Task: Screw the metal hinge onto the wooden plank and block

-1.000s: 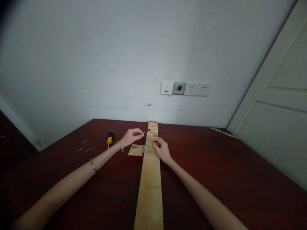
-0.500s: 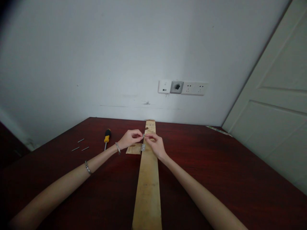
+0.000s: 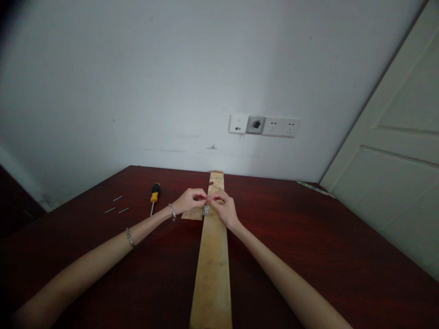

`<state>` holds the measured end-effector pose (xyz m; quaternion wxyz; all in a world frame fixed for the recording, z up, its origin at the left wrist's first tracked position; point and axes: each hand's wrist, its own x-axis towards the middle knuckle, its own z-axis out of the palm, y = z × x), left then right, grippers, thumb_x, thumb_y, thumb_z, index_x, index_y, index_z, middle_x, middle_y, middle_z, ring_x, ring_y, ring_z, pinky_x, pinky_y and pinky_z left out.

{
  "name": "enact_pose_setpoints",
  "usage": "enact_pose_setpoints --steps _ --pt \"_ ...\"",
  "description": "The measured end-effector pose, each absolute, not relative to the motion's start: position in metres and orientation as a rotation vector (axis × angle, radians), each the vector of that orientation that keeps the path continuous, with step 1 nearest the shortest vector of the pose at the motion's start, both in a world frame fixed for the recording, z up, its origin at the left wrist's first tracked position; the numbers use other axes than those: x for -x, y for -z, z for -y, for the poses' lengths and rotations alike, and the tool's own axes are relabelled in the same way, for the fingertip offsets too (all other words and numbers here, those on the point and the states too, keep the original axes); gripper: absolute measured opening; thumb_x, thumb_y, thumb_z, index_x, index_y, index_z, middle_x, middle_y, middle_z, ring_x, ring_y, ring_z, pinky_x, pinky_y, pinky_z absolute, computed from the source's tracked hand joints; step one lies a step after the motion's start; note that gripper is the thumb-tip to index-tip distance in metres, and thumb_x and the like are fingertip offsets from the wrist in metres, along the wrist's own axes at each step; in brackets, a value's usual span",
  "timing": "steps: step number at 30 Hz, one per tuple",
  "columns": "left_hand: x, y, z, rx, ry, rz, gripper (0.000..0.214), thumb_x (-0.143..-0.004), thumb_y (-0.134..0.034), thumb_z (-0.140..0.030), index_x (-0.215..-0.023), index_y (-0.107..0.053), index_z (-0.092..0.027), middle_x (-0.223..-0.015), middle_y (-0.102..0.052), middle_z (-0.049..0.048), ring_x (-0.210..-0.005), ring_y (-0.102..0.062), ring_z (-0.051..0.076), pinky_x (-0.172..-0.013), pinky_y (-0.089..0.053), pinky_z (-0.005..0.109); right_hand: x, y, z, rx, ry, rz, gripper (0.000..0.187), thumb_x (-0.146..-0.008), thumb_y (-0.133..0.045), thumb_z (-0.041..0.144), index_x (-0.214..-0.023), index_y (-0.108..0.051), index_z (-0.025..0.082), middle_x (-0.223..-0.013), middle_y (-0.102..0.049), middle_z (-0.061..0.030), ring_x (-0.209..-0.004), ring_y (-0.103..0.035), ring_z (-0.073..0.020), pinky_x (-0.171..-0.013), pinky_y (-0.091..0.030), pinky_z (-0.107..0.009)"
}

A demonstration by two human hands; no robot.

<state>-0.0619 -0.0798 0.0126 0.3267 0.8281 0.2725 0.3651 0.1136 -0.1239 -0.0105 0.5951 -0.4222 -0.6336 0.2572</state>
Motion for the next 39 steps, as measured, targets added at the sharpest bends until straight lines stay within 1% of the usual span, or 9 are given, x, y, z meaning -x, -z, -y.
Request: enact_pose_setpoints --steps 4,9,14,18,39 --pt "0.072 -0.025 0.074 -2.190 -0.959 -0.759 0.021 -0.077 -0.064 -0.026 -0.091 -0.072 -0.012 -0.083 -0.069 0.0062 -0.071 -0.062 0.013 -0.064 -0.048 0.022 -0.116 0.015 0.116 1.029 -0.618 1.467 0.023 -0.071 -0.066 0.041 -0.071 -0.068 0.019 -0.079 -0.070 -0.0062 -0.073 -0.064 -0.0196 -0.066 -0.051 -0.031" --pt "0.091 -0.041 0.061 -2.158 -1.116 -0.896 0.021 -0.079 -0.062 -0.026 -0.092 -0.072 -0.014 -0.092 -0.072 0.0077 -0.081 -0.064 0.016 -0.074 -0.050 0.026 -0.115 0.023 0.105 1.072 -0.654 1.495 0.023 -0.070 -0.066 0.039 -0.071 -0.069 0.017 -0.076 -0.072 -0.0066 -0.066 -0.065 -0.0190 -0.064 -0.052 -0.031" --pt "0.099 -0.037 0.046 -1.970 -1.161 -0.942 0.023 -0.079 -0.061 -0.024 -0.094 -0.071 -0.010 -0.085 -0.072 0.0088 -0.073 -0.065 0.015 -0.067 -0.052 0.025 -0.113 0.029 0.100 1.075 -0.670 1.580 0.020 -0.069 -0.065 0.037 -0.067 -0.069 0.017 -0.071 -0.071 -0.0048 -0.064 -0.064 -0.0178 -0.064 -0.052 -0.030" --pt "0.101 -0.032 0.041 -1.900 -1.169 -0.951 0.021 -0.079 -0.061 -0.022 -0.092 -0.071 -0.010 -0.082 -0.072 0.0082 -0.069 -0.064 0.013 -0.064 -0.052 0.024 -0.114 0.031 0.100 1.093 -0.661 1.621 0.019 -0.070 -0.064 0.036 -0.071 -0.069 0.017 -0.072 -0.071 -0.0047 -0.064 -0.064 -0.0177 -0.065 -0.051 -0.030" --pt "0.105 -0.026 0.036 -1.860 -1.109 -1.016 0.021 -0.082 -0.058 -0.022 -0.093 -0.071 -0.011 -0.082 -0.071 0.0068 -0.069 -0.063 0.011 -0.060 -0.051 0.020 -0.117 0.030 0.105 1.139 -0.514 1.780 0.012 -0.074 -0.061 0.026 -0.075 -0.069 0.018 -0.078 -0.071 -0.0042 -0.074 -0.063 -0.0183 -0.073 -0.047 -0.031"
